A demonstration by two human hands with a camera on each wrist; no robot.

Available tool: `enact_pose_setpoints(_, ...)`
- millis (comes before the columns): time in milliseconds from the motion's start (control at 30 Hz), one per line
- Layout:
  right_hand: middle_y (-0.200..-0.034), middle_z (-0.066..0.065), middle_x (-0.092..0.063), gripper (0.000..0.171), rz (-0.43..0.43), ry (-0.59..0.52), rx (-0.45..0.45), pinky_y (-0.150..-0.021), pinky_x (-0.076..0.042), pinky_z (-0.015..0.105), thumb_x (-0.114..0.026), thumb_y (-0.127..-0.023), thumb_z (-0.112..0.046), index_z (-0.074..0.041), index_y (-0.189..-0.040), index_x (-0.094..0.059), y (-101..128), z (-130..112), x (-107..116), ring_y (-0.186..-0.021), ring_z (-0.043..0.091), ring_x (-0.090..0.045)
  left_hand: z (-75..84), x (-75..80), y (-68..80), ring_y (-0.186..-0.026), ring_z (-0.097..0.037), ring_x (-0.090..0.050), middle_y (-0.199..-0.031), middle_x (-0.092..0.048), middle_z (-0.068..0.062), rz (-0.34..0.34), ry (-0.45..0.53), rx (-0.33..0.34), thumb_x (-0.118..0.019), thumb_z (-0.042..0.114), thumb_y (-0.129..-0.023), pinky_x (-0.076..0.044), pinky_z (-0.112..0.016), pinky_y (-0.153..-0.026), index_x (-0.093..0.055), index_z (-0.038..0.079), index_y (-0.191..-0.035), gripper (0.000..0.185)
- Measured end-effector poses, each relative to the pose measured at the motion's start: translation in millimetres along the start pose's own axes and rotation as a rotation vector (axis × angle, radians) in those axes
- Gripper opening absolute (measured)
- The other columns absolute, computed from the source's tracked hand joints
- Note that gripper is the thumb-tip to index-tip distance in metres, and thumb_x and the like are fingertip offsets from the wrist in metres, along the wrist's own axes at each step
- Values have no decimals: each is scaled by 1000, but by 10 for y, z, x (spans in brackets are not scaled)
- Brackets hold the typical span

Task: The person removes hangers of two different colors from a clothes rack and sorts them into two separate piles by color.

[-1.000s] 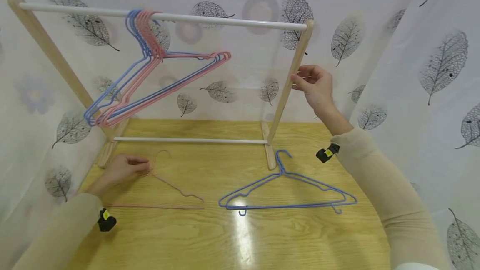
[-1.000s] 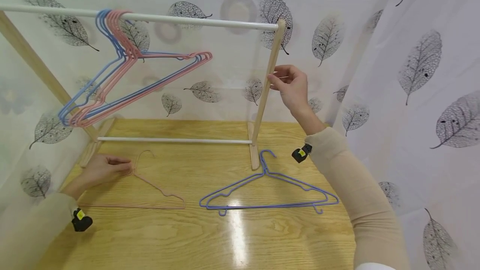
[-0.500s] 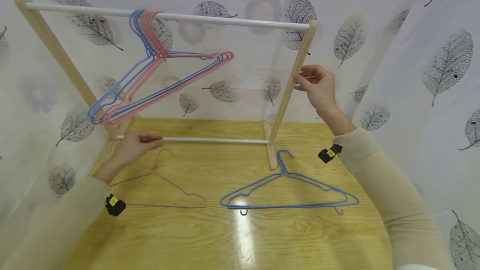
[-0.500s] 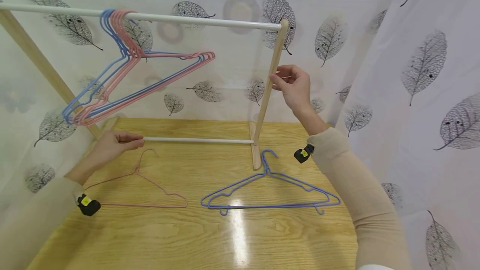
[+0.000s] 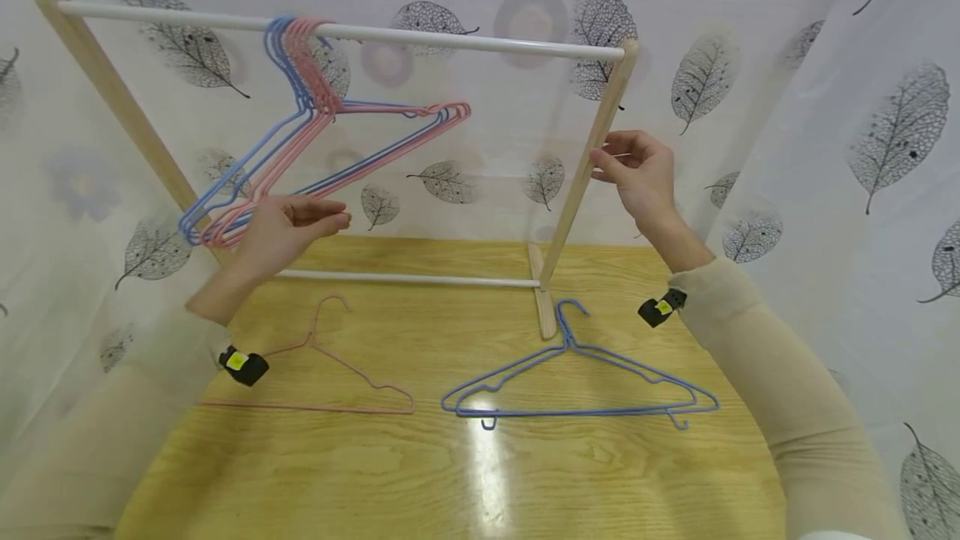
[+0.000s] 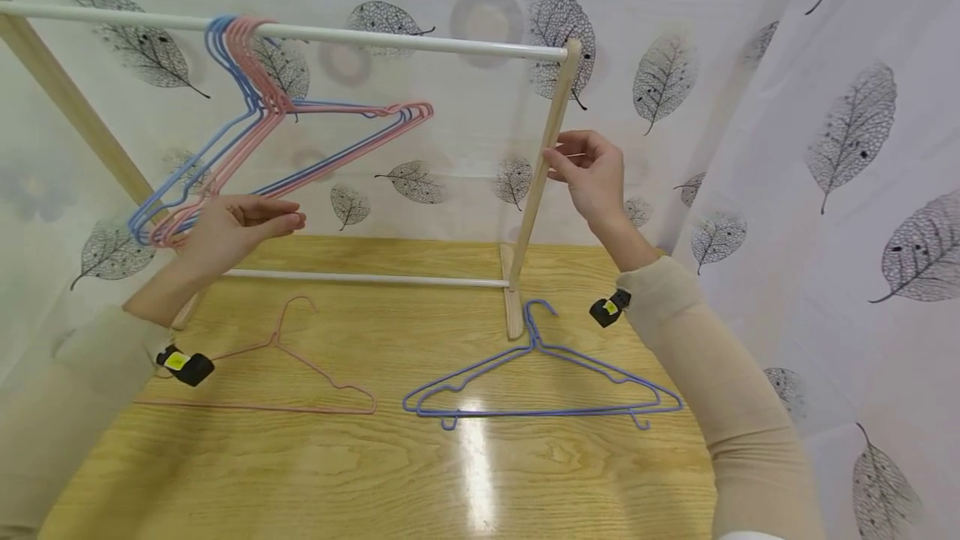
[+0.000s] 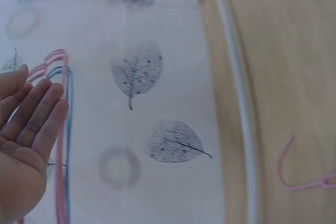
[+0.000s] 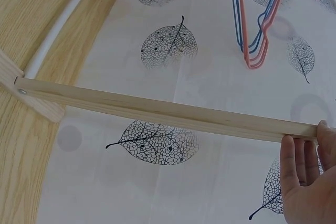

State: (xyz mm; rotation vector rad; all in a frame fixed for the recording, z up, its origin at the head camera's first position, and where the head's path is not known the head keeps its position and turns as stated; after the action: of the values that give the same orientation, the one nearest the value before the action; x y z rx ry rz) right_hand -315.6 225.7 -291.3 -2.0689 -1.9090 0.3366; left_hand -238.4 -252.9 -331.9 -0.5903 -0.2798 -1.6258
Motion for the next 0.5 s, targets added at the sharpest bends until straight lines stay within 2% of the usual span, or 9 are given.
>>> enact_pose_setpoints(167, -91, -5, -73, 15, -2, -9, 1, -73, -67, 19, -78, -94, -5, -8, -109, -74, 3, 3, 12, -81, 6, -74, 257, 81, -111, -90, 10, -73, -94, -76, 33, 78, 63, -73, -76, 26, -100, -57, -8, -79, -77, 5, -124, 32)
enact_pose_setpoints(367, -90, -4, -72, 14, 4, -16, -1, -74, -67, 20, -79, -94, -5, -8, -107, -74, 17, -1, 20, -81, 6, -74, 514, 234, -233, -90, 4, -77, -94, -80, 26, 190, 175, -168, -78, 19, -98, -59, -7, -82, -79, 5, -120, 26)
enact_pose_setpoints(500, -90, -5, -73, 13, 5, -20, 1, -73, -67, 19, -78, -94, -4, -8, -106, -74, 20, -3, 18, -81, 6, -74, 623, 334, -336, -85, 7, -76, -90, -79, 26, 283, 180, -233, -78, 15, -97, -59, -6, -83, -78, 0, -118, 26)
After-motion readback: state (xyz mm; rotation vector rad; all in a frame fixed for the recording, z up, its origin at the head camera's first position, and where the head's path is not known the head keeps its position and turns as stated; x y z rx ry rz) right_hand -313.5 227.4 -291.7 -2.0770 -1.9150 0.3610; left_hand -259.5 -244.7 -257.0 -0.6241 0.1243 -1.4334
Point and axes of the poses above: each hand's wrist, its own y-axis away from the middle knuckle, its own x-axis out of the back of the hand, z = x × y, the point moved 2 cm from there along -y, towards the middle knuckle
